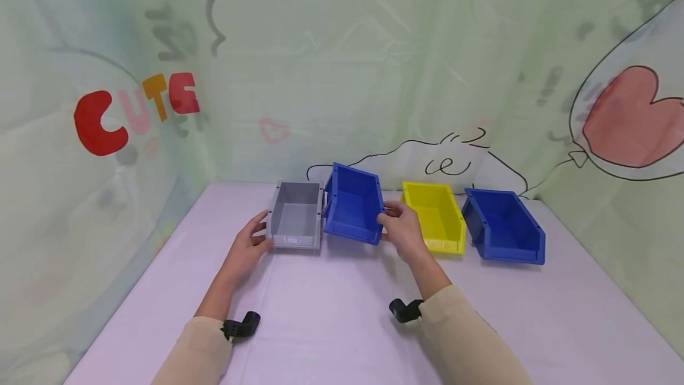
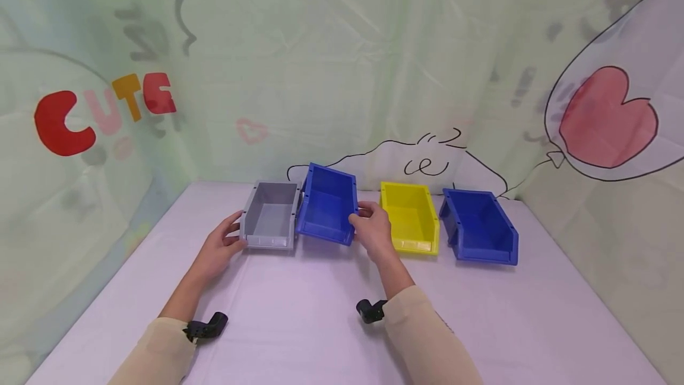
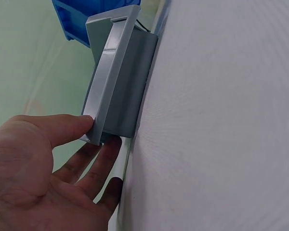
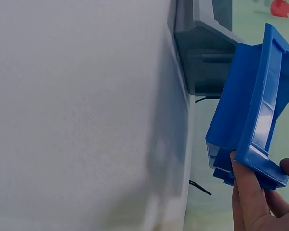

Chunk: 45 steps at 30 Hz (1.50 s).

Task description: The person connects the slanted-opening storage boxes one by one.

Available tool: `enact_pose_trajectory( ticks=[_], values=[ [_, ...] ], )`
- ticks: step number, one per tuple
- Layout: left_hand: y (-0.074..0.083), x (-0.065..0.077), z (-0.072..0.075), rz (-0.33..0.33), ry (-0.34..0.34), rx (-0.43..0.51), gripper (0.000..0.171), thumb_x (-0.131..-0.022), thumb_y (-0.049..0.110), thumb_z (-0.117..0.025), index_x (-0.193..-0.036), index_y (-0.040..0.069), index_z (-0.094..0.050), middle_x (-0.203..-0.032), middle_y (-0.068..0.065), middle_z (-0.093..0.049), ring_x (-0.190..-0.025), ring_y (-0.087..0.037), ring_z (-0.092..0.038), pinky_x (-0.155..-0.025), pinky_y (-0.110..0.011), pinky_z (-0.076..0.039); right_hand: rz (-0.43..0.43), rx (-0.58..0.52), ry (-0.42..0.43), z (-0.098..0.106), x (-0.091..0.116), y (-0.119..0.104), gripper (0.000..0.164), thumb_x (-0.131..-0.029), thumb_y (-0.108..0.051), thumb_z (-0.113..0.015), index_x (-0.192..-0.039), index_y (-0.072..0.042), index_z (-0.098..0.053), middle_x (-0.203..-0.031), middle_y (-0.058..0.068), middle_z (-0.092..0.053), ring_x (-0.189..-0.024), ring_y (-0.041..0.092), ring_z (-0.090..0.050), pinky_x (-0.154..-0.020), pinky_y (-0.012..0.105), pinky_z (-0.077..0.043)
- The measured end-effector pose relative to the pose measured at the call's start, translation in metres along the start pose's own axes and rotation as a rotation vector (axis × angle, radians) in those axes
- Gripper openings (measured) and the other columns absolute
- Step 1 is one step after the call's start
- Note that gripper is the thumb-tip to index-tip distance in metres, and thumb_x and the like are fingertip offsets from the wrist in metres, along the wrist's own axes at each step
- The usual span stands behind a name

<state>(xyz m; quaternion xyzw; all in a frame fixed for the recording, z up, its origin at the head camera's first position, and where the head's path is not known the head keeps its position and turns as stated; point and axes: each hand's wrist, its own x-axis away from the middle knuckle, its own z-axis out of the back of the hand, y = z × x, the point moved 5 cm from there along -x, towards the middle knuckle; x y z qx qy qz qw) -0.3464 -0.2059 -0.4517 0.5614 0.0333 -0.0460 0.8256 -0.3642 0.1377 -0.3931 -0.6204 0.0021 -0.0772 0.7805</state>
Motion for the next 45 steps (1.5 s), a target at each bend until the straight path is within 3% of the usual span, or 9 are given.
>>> enact_pose_trajectory(
  ticks=[12, 31, 45],
  values=[
    [0.002, 0.001, 0.0, 0.005, -0.002, 0.008, 0.071, -0.101, 0.0, -0.058, -0.164, 0.016, -0.03, -0.157, -0.027, -0.043, -0.134, -0.044, -0.057, -0.111, -0.054, -0.049, 0.008, 0.017, 0.0, -0.003, -0.001, -0.004, 0.052, -0.099, -0.008, -0.055, -0.151, -0.006, -0.046, -0.143, 0.02, -0.054, -0.123, 0.036, -0.06, -0.098, 0.047, -0.058],
    [-0.001, 0.003, 0.0, 0.03, -0.005, -0.026, 0.073, -0.101, 0.004, -0.06, -0.164, 0.021, -0.029, -0.158, -0.024, -0.043, -0.135, -0.043, -0.056, -0.111, -0.054, -0.048, 0.049, 0.161, 0.024, -0.006, -0.002, -0.015, 0.051, -0.1, -0.011, -0.059, -0.15, -0.006, -0.05, -0.141, 0.019, -0.057, -0.12, 0.035, -0.062, -0.098, 0.046, -0.059],
    [0.001, 0.001, 0.0, -0.008, -0.009, -0.016, 0.072, -0.1, 0.001, -0.06, -0.164, 0.016, -0.029, -0.157, -0.028, -0.043, -0.131, -0.044, -0.059, -0.109, -0.053, -0.05, 0.122, 0.258, 0.046, -0.006, 0.0, -0.023, 0.05, -0.099, -0.011, -0.06, -0.147, -0.003, -0.052, -0.136, 0.021, -0.06, -0.117, 0.035, -0.063, -0.095, 0.044, -0.061]
  ],
)
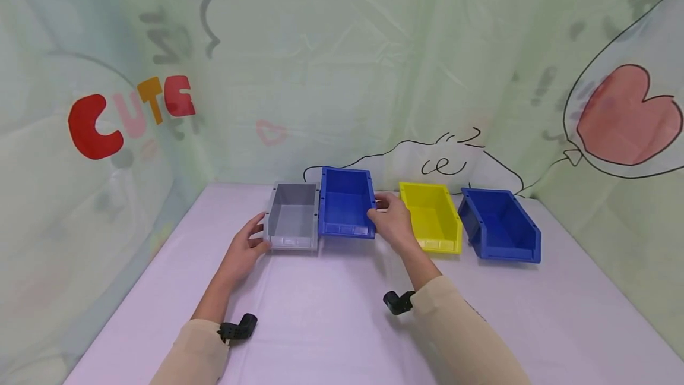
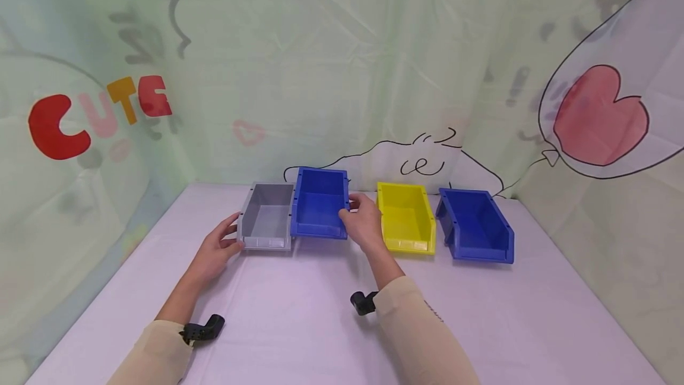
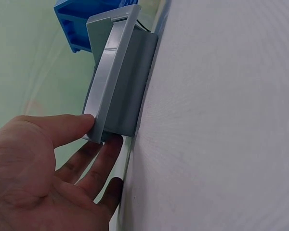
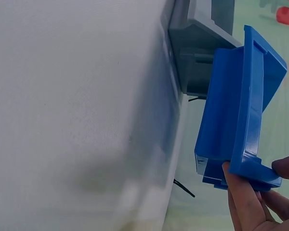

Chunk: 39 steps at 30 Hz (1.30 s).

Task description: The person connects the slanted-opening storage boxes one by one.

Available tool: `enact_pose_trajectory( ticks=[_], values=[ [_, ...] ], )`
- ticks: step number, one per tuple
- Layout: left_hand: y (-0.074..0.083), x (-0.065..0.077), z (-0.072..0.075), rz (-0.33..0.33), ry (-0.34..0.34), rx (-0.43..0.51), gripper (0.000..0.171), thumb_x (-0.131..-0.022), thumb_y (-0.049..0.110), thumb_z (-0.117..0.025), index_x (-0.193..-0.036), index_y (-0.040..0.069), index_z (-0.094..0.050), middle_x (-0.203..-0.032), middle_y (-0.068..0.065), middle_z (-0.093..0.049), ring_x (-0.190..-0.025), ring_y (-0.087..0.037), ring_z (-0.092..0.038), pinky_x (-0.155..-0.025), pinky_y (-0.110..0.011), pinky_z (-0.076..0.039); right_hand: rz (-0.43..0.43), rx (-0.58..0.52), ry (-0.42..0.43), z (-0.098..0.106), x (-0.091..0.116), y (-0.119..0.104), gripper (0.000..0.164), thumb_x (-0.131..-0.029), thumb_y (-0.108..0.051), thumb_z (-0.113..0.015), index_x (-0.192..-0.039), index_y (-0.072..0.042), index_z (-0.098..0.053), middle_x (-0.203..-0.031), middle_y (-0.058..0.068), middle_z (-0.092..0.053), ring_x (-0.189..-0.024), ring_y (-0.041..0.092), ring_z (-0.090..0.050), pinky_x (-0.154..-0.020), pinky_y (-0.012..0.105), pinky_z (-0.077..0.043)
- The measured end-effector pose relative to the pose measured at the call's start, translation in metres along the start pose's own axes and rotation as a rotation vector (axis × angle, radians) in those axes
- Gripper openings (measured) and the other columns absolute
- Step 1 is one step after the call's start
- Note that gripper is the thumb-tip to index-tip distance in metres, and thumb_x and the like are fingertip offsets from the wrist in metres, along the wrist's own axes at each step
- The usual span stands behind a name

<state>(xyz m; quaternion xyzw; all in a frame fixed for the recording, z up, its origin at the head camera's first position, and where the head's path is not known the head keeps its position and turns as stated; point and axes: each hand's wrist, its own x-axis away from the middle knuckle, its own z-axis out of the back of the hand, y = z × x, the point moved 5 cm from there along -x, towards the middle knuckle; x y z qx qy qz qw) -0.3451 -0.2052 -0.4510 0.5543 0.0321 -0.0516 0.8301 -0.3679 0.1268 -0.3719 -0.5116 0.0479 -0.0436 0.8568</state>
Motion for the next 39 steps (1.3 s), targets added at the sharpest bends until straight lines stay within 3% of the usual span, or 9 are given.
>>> enact_pose_trajectory(
  ticks=[14, 18, 23, 26, 31, 39],
  values=[
    [-0.001, -0.001, 0.0, 0.002, 0.0, -0.002, 0.072, -0.101, 0.003, -0.059, -0.164, 0.017, -0.029, -0.158, -0.027, -0.043, -0.131, -0.044, -0.059, -0.109, -0.053, -0.05, -0.031, 0.005, -0.066, 0.001, 0.0, 0.007, 0.05, -0.101, -0.009, -0.057, -0.149, -0.003, -0.049, -0.14, 0.022, -0.057, -0.118, 0.036, -0.062, -0.095, 0.043, -0.061],
    [-0.001, 0.0, 0.0, -0.004, -0.005, -0.001, 0.072, -0.101, 0.002, -0.059, -0.164, 0.016, -0.029, -0.157, -0.028, -0.043, -0.131, -0.044, -0.059, -0.108, -0.053, -0.051, 0.006, 0.033, -0.049, 0.002, 0.002, 0.001, 0.051, -0.101, -0.01, -0.058, -0.15, -0.003, -0.05, -0.14, 0.021, -0.059, -0.12, 0.036, -0.063, -0.098, 0.044, -0.06],
    [0.0, 0.0, 0.0, 0.002, -0.005, 0.001, 0.072, -0.101, 0.002, -0.059, -0.165, 0.016, -0.028, -0.157, -0.028, -0.043, -0.131, -0.044, -0.059, -0.109, -0.052, -0.05, 0.111, 0.126, -0.014, 0.003, 0.004, -0.013, 0.052, -0.1, -0.013, -0.059, -0.15, -0.002, -0.051, -0.135, 0.022, -0.063, -0.121, 0.036, -0.064, -0.1, 0.047, -0.058],
    [0.001, 0.0, 0.0, 0.011, 0.0, 0.007, 0.072, -0.101, 0.001, -0.058, -0.165, 0.017, -0.028, -0.157, -0.027, -0.043, -0.131, -0.044, -0.059, -0.11, -0.053, -0.049, 0.126, 0.151, -0.031, 0.003, 0.002, -0.017, 0.052, -0.1, -0.013, -0.058, -0.15, -0.002, -0.051, -0.134, 0.022, -0.064, -0.117, 0.036, -0.065, -0.095, 0.045, -0.061],
    [0.003, 0.001, 0.0, 0.001, -0.006, 0.005, 0.072, -0.101, 0.001, -0.058, -0.165, 0.017, -0.028, -0.158, -0.028, -0.042, -0.131, -0.044, -0.059, -0.11, -0.053, -0.048, 0.069, 0.119, -0.073, 0.004, 0.001, -0.011, 0.052, -0.102, -0.012, -0.058, -0.152, -0.004, -0.049, -0.137, 0.023, -0.061, -0.115, 0.035, -0.065, -0.085, 0.039, -0.064],
    [0.001, 0.001, 0.0, -0.009, -0.002, 0.005, 0.072, -0.101, 0.001, -0.059, -0.164, 0.017, -0.029, -0.157, -0.028, -0.043, -0.131, -0.044, -0.059, -0.109, -0.052, -0.05, 0.144, 0.164, -0.033, 0.001, 0.002, -0.012, 0.056, -0.102, -0.018, -0.059, -0.154, -0.003, -0.045, -0.143, 0.024, -0.057, -0.124, 0.039, -0.06, -0.103, 0.05, -0.056]
  ],
)
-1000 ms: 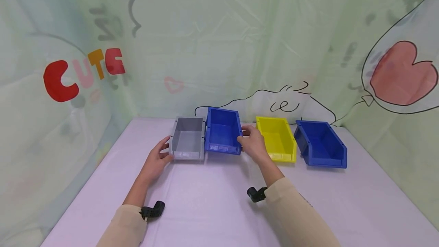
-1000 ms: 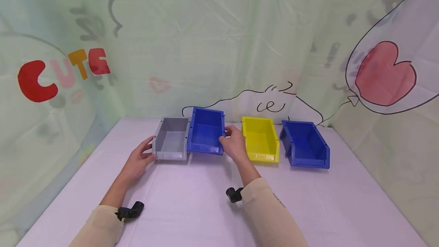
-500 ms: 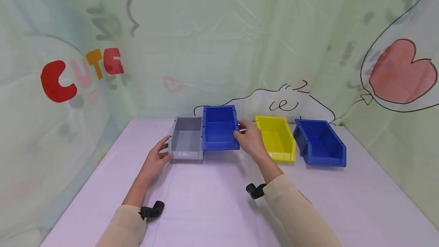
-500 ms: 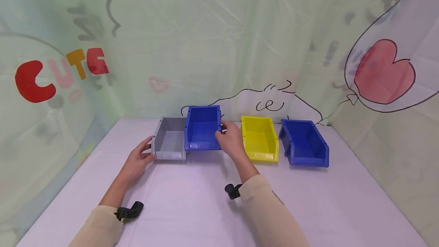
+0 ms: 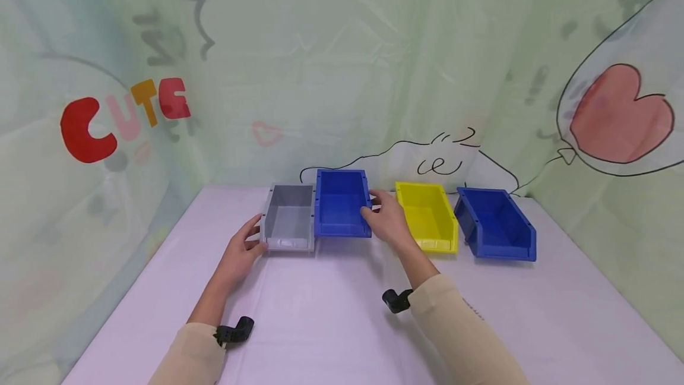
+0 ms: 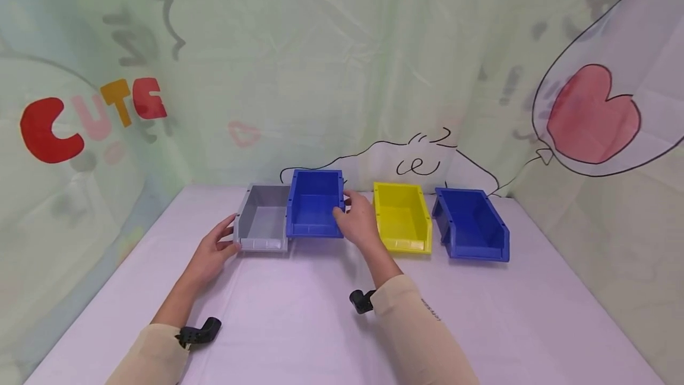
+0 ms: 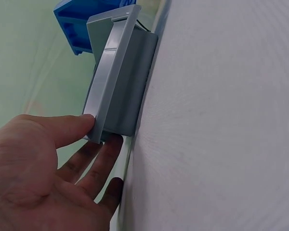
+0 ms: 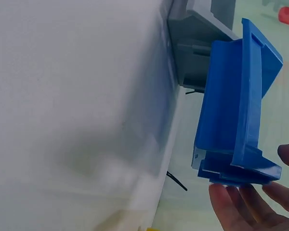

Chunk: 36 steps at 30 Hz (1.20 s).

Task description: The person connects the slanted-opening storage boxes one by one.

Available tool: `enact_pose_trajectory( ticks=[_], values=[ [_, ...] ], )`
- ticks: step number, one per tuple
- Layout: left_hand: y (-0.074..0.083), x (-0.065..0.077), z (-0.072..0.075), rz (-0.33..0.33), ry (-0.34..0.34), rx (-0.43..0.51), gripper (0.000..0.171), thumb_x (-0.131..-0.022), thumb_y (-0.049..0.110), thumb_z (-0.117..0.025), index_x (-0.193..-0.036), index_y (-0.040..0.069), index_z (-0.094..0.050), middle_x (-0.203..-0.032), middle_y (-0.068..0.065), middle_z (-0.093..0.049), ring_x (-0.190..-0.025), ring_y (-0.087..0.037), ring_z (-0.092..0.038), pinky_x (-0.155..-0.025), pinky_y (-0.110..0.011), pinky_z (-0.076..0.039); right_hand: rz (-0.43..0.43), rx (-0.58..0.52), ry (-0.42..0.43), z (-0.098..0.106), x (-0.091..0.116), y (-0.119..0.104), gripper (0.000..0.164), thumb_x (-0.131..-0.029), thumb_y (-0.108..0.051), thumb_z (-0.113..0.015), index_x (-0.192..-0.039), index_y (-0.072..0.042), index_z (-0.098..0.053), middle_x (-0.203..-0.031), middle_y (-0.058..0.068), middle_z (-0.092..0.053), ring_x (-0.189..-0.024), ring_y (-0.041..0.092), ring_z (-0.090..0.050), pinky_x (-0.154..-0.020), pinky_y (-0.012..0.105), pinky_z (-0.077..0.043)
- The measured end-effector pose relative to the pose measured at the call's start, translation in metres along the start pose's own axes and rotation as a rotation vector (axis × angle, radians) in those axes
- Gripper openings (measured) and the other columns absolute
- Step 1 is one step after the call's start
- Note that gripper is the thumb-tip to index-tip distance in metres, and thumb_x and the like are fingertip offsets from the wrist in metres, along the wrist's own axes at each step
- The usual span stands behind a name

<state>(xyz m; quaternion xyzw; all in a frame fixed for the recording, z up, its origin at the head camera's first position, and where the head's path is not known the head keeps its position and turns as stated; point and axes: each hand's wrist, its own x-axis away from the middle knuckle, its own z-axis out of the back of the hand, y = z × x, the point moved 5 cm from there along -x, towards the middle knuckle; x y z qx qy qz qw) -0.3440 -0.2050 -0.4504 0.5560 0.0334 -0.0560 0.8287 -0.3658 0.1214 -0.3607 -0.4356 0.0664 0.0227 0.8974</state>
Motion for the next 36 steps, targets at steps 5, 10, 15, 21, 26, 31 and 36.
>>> enact_pose_trajectory(
  ticks=[5, 10, 15, 21, 26, 31, 36],
  values=[
    [-0.001, 0.0, -0.001, -0.01, -0.005, -0.013, 0.071, -0.102, 0.001, -0.057, -0.165, 0.017, -0.028, -0.159, -0.028, -0.041, -0.131, -0.044, -0.059, -0.109, -0.051, -0.051, 0.137, 0.149, 0.063, -0.005, 0.004, -0.008, 0.062, -0.101, -0.023, -0.063, -0.156, -0.005, -0.042, -0.152, 0.023, -0.048, -0.136, 0.04, -0.052, -0.113, 0.054, -0.047],
    [0.001, 0.0, -0.002, -0.017, -0.008, -0.039, 0.071, -0.103, 0.001, -0.056, -0.165, 0.017, -0.026, -0.16, -0.028, -0.039, -0.132, -0.044, -0.058, -0.109, -0.051, -0.05, 0.37, 0.413, 0.145, -0.011, 0.014, -0.03, 0.064, -0.098, -0.029, -0.068, -0.155, -0.009, -0.046, -0.155, 0.02, -0.047, -0.143, 0.04, -0.045, -0.12, 0.056, -0.039],
    [0.004, 0.0, -0.001, -0.009, -0.009, -0.044, 0.071, -0.103, 0.002, -0.055, -0.165, 0.018, -0.026, -0.16, -0.028, -0.039, -0.133, -0.044, -0.057, -0.11, -0.052, -0.049, 0.496, 0.481, 0.026, -0.025, 0.019, -0.046, 0.064, -0.099, -0.032, -0.068, -0.157, -0.015, -0.045, -0.161, 0.016, -0.041, -0.149, 0.038, -0.04, -0.122, 0.056, -0.036],
    [0.003, 0.002, -0.002, -0.015, -0.014, -0.038, 0.071, -0.103, 0.001, -0.055, -0.166, 0.017, -0.025, -0.16, -0.029, -0.039, -0.133, -0.045, -0.057, -0.11, -0.052, -0.05, 0.499, 0.53, -0.139, -0.044, 0.016, -0.048, 0.068, -0.101, -0.037, -0.065, -0.161, -0.02, -0.037, -0.168, 0.013, -0.031, -0.149, 0.042, -0.041, -0.116, 0.058, -0.042],
    [0.0, 0.001, -0.002, -0.013, -0.01, -0.034, 0.071, -0.103, 0.001, -0.055, -0.165, 0.016, -0.026, -0.16, -0.029, -0.039, -0.132, -0.045, -0.058, -0.109, -0.051, -0.05, 0.484, 0.551, -0.223, -0.062, 0.013, -0.047, 0.073, -0.102, -0.041, -0.064, -0.164, -0.022, -0.03, -0.172, 0.011, -0.023, -0.145, 0.046, -0.045, -0.113, 0.058, -0.046],
    [-0.003, 0.0, -0.003, -0.001, -0.014, -0.022, 0.071, -0.102, 0.001, -0.055, -0.165, 0.017, -0.026, -0.16, -0.028, -0.039, -0.132, -0.044, -0.058, -0.11, -0.051, -0.05, 0.484, 0.547, -0.262, -0.072, 0.013, -0.048, 0.073, -0.102, -0.037, -0.064, -0.165, -0.02, -0.029, -0.173, 0.007, -0.021, -0.143, 0.041, -0.05, -0.113, 0.053, -0.048],
    [-0.003, -0.001, -0.002, -0.002, -0.011, -0.014, 0.072, -0.102, 0.001, -0.056, -0.165, 0.018, -0.026, -0.16, -0.028, -0.039, -0.132, -0.044, -0.058, -0.11, -0.052, -0.05, 0.486, 0.526, -0.255, -0.075, 0.013, -0.049, 0.072, -0.102, -0.033, -0.064, -0.164, -0.019, -0.03, -0.174, 0.005, -0.02, -0.132, 0.036, -0.061, -0.108, 0.049, -0.052]
  ],
)
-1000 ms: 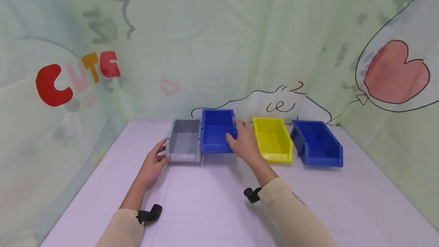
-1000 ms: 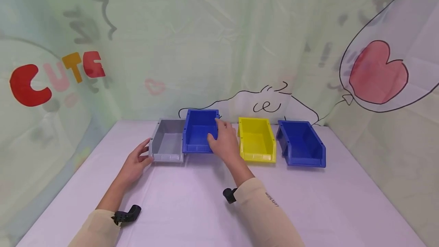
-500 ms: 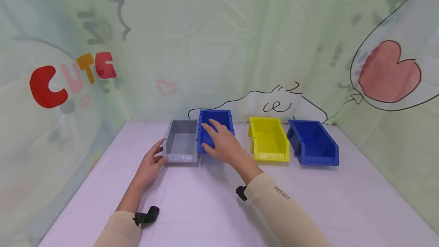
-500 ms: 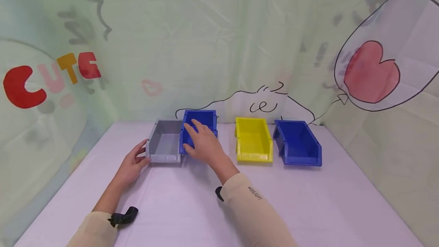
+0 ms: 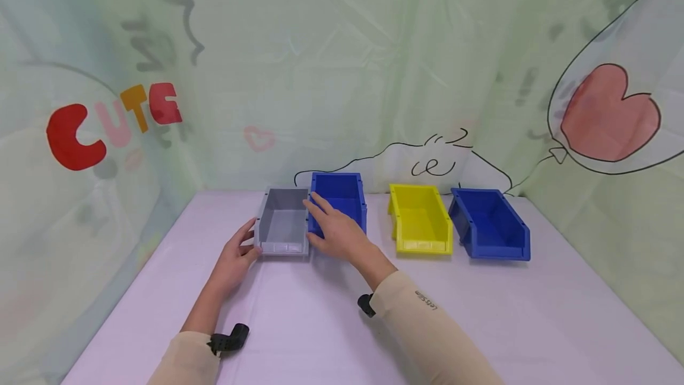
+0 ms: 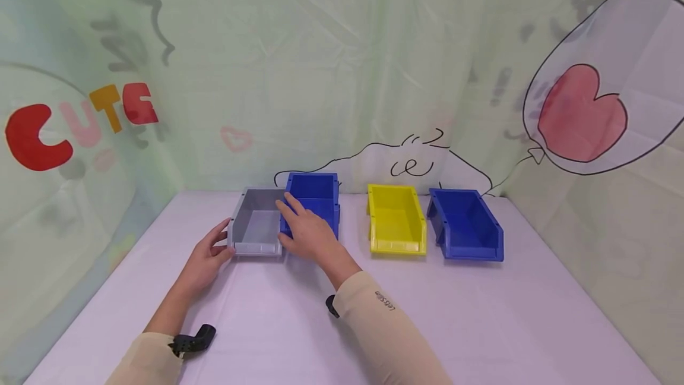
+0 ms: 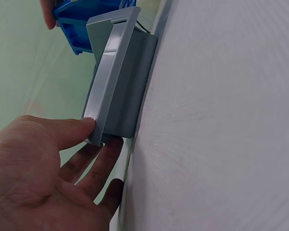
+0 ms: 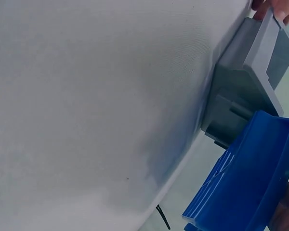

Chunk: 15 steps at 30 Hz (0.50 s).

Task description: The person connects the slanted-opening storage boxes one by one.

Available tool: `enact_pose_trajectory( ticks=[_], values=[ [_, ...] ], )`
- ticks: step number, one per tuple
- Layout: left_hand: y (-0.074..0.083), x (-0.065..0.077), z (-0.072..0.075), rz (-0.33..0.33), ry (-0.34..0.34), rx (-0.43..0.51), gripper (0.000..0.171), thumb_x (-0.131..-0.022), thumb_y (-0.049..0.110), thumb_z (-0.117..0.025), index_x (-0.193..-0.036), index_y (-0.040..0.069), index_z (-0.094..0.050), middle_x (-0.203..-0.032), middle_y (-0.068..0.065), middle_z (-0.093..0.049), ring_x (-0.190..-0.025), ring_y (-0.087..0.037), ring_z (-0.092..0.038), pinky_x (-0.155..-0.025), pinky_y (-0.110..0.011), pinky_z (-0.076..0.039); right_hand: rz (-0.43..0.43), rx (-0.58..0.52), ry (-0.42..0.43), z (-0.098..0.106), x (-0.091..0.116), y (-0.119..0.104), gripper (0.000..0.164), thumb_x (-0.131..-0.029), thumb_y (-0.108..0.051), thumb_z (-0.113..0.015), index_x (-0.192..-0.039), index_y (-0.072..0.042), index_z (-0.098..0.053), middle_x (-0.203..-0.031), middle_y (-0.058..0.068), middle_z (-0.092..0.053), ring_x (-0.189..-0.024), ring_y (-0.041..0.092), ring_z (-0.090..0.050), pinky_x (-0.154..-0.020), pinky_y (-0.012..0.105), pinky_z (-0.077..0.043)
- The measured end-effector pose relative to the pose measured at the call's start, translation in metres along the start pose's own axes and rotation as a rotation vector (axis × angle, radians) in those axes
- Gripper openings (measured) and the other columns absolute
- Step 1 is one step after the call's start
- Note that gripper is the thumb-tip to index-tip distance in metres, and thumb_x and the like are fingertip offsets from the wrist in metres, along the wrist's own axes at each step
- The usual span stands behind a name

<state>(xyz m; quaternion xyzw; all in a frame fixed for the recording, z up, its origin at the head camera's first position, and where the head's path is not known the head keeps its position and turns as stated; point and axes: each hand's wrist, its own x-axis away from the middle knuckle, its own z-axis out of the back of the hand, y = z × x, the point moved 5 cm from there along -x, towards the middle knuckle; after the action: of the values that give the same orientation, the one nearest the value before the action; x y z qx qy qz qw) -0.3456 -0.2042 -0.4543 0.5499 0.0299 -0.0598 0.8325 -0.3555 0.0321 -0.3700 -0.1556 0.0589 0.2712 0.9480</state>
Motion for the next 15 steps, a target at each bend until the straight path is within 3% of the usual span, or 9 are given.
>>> enact_pose_trajectory(
  ticks=[7, 12, 15],
  values=[
    [-0.0003, -0.0009, 0.001, -0.006, -0.002, -0.003, 0.072, -0.102, 0.001, -0.055, -0.165, 0.018, -0.026, -0.16, -0.028, -0.039, -0.132, -0.044, -0.058, -0.11, -0.052, -0.05, 0.006, -0.01, 0.01, 0.0001, 0.0004, -0.0009, 0.072, -0.102, -0.032, -0.064, -0.164, -0.019, -0.03, -0.174, 0.005, -0.021, -0.096, 0.026, -0.074, -0.083, 0.039, -0.061],
    [0.0006, 0.001, 0.0007, -0.005, -0.004, -0.017, 0.071, -0.103, 0.002, -0.054, -0.166, 0.017, -0.025, -0.16, -0.028, -0.038, -0.133, -0.045, -0.057, -0.11, -0.052, -0.049, 0.012, 0.006, 0.009, -0.0006, 0.0007, -0.0008, 0.071, -0.103, -0.033, -0.063, -0.164, -0.018, -0.03, -0.174, 0.004, -0.021, -0.089, 0.025, -0.074, -0.078, 0.037, -0.06],
    [0.0012, 0.0016, 0.0, -0.003, -0.005, -0.02, 0.071, -0.103, 0.002, -0.055, -0.166, 0.018, -0.025, -0.16, -0.028, -0.038, -0.133, -0.044, -0.057, -0.11, -0.052, -0.049, 0.01, -0.002, 0.005, -0.0006, 0.0015, -0.0007, 0.072, -0.103, -0.033, -0.063, -0.165, -0.019, -0.029, -0.174, 0.003, -0.021, -0.095, 0.028, -0.074, -0.081, 0.039, -0.06]
  ],
)
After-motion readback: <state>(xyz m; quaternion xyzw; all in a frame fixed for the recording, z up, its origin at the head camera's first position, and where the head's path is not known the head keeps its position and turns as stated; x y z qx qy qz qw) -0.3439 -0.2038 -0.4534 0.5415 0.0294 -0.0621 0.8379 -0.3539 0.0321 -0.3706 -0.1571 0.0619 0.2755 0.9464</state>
